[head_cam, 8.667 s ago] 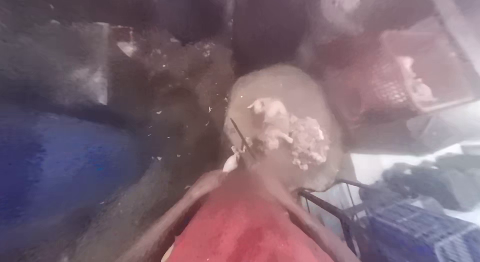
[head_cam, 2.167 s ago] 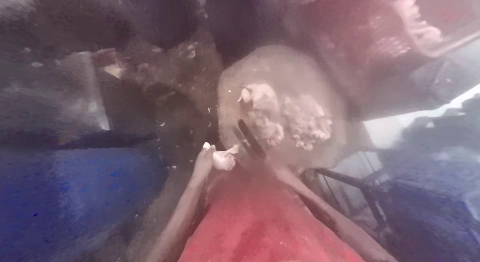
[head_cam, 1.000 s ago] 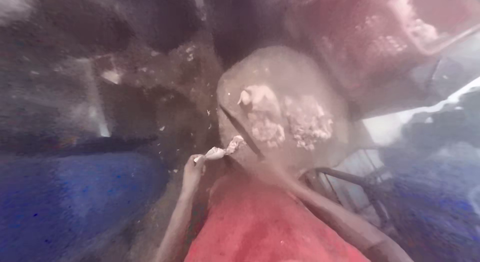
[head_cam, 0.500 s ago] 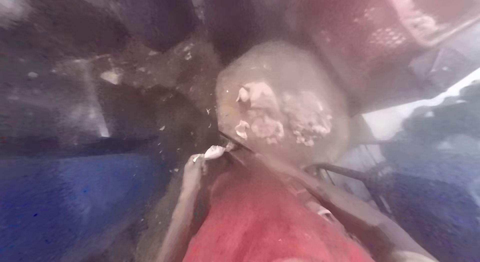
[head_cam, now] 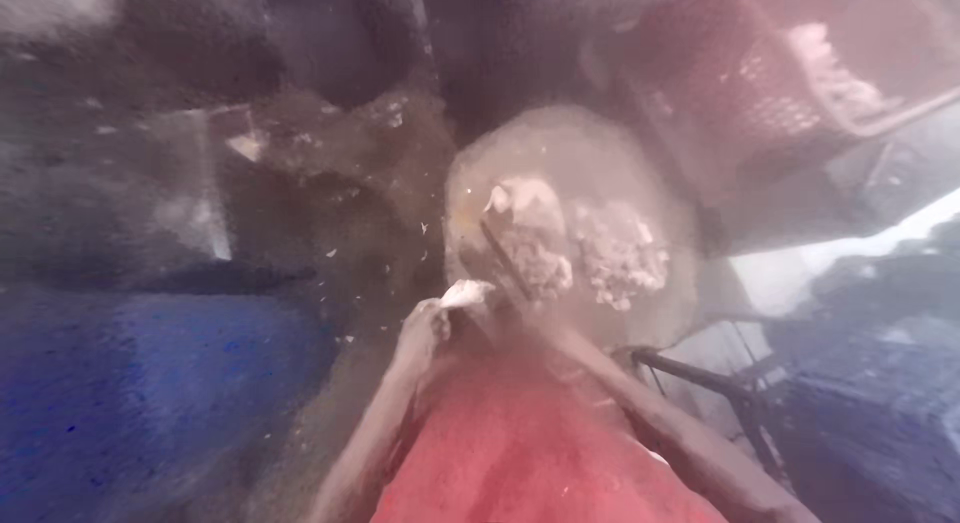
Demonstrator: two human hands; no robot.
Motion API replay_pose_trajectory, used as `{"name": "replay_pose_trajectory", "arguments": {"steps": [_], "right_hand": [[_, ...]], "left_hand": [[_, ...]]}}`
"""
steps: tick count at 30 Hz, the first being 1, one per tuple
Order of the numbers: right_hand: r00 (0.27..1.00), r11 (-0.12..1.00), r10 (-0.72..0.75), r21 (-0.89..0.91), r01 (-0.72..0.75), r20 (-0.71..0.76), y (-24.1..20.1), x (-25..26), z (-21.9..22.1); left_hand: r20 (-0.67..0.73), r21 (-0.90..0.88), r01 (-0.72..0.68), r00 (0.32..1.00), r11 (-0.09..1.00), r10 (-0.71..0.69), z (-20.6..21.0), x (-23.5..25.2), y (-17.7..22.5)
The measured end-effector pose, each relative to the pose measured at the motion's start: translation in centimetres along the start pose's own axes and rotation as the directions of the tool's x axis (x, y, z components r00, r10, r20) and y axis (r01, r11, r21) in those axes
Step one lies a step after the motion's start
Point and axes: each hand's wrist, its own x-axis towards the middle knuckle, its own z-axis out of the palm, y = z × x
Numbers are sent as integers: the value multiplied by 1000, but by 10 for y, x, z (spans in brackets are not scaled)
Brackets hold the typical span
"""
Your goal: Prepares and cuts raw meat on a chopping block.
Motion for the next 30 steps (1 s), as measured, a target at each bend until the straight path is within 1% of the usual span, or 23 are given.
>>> {"name": "replay_pose_trajectory", "arguments": {"steps": [2, 4, 5, 6, 7, 8, 9, 10, 12, 13, 15, 17, 19, 20, 21, 22, 23, 24, 25, 26, 27, 28, 30], "right_hand": [[977, 977, -195, 66, 201, -90, -42, -16, -12], [893, 866, -407, 229, 445, -194, -77, -40, -9], [836, 799, -484, 260, 543, -259, -84, -47, -1], [784, 755, -533, 239, 610, -319, -81, -48, 10], [754, 764, -561, 136, 630, -341, -67, -45, 22], [801, 826, -532, 41, 563, -276, -45, -39, 32], [904, 914, -402, -12, 405, -147, -24, -30, 37], [979, 978, -205, -37, 205, 0, -9, -17, 38], [991, 999, 37, -30, -33, 127, 8, 1, 36], [989, 997, 74, -36, -69, 131, 2, 3, 32], [995, 999, 46, -17, -45, 86, -17, -12, 22], [986, 984, -166, 76, 164, 26, -43, -23, 11], [887, 858, -455, 229, 460, -78, -66, -35, 13], [825, 780, -547, 271, 564, -142, -75, -38, 17], [767, 722, -607, 257, 642, -208, -77, -37, 24], [744, 727, -628, 170, 666, -229, -70, -35, 30], [783, 787, -596, 65, 613, -178, -56, -31, 35], [872, 873, -488, -6, 489, -44, -42, -26, 35], [953, 958, -280, -28, 285, 117, -33, -19, 31], [969, 997, -75, -15, 81, 234, -22, -7, 29], [959, 998, 45, 30, -55, 281, -10, -2, 31], [957, 988, 111, 71, -134, 267, 1, 1, 29], [974, 982, 166, 63, -178, 155, 16, -1, 30]], "left_hand": [[22, 99, 42, 999, 994, -44, 9, 19, -24], [17, 170, 60, 998, 984, -64, 14, 28, -49], [23, 195, 52, 998, 979, -58, 16, 30, -56], [33, 218, 39, 998, 975, -47, 17, 31, -60], [38, 234, 30, 998, 972, -40, 19, 29, -61], [30, 242, 26, 999, 970, -34, 20, 27, -60], [22, 238, 16, 1000, 971, -22, 21, 27, -58], [15, 229, -5, 1000, 973, 1, 21, 26, -55], [32, 228, -34, 999, 973, 28, 16, 27, -42], [38, 242, -36, 999, 970, 28, 10, 32, -32], [45, 291, -5, 999, 957, -9, -2, 41, -19], [6, 307, 11, 1000, 951, -14, -6, 61, -9], [-13, 308, 30, 1000, 951, -27, -9, 73, -5], [-4, 305, 37, 999, 952, -37, -9, 77, -3], [-1, 296, 44, 999, 954, -46, -7, 80, -1], [3, 289, 43, 999, 956, -46, -6, 81, 0], [13, 290, 29, 999, 957, -35, -6, 80, 0], [21, 285, 8, 1000, 959, -15, -7, 79, -2], [32, 277, -12, 999, 961, 3, -7, 77, -3], [49, 298, -15, 999, 954, 1, -6, 77, -3], [75, 324, -22, 997, 946, -2, -6, 71, -2], [107, 350, -67, 994, 934, 31, -4, 65, 3], [167, 418, -204, 975, 885, 146, -2, 45, 8]]}}
